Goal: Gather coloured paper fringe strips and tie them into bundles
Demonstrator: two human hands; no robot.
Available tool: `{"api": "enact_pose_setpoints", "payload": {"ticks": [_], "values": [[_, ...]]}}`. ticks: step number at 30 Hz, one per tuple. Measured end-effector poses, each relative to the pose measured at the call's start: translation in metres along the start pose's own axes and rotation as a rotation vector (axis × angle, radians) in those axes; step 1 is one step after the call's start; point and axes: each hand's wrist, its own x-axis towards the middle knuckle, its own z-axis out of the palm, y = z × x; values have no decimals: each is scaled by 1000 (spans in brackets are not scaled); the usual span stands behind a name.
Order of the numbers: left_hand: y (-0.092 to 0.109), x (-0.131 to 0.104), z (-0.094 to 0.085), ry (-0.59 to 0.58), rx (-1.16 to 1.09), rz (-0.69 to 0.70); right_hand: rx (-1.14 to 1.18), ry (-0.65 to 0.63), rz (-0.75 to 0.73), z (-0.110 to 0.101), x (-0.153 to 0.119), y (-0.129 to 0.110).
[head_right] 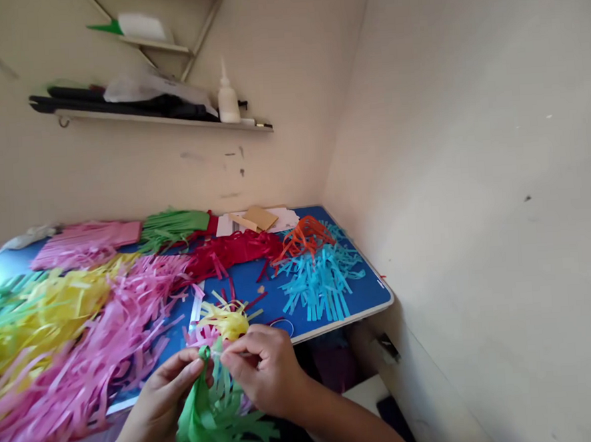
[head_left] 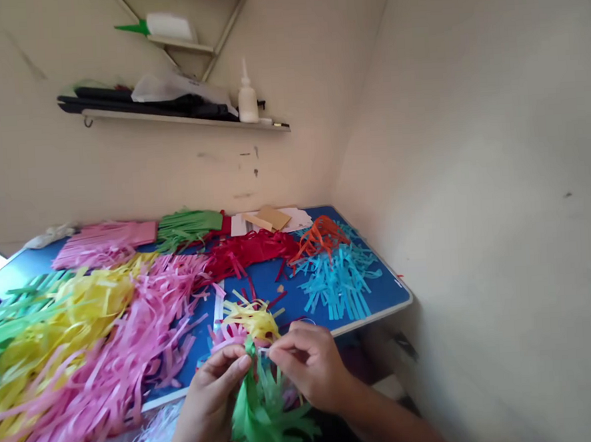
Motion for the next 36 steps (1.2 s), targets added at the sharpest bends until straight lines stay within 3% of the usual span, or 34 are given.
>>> {"api": "enact_pose_setpoints", "payload": {"ticks": [4,8,11,17,22,27,32,36], "values": [[1,2,-2,7,-3,-72,-39,-3,-15,3,-1,5],[-4,6,-5,-26,57,-26,-77,-39,-11,5,-2,8],[-9,9,-10,-18,168,133,-141,-83,-6,2,-3,6],[-16,10,-19,-106,544,468,-141,-372,141,-7,-1,-1],[-22,7,-21,59,852,774,-48,-314,321,0,-3,10],[-20,11,-21,34,1041,1012,-207,-205,112,5,4,16],[-3,13,-12,-30,1051,988,-136,-116,-41,-1,29,8],[15,17,-7,-104,1053,907,214,-299,65,-9,59,-14]]}}
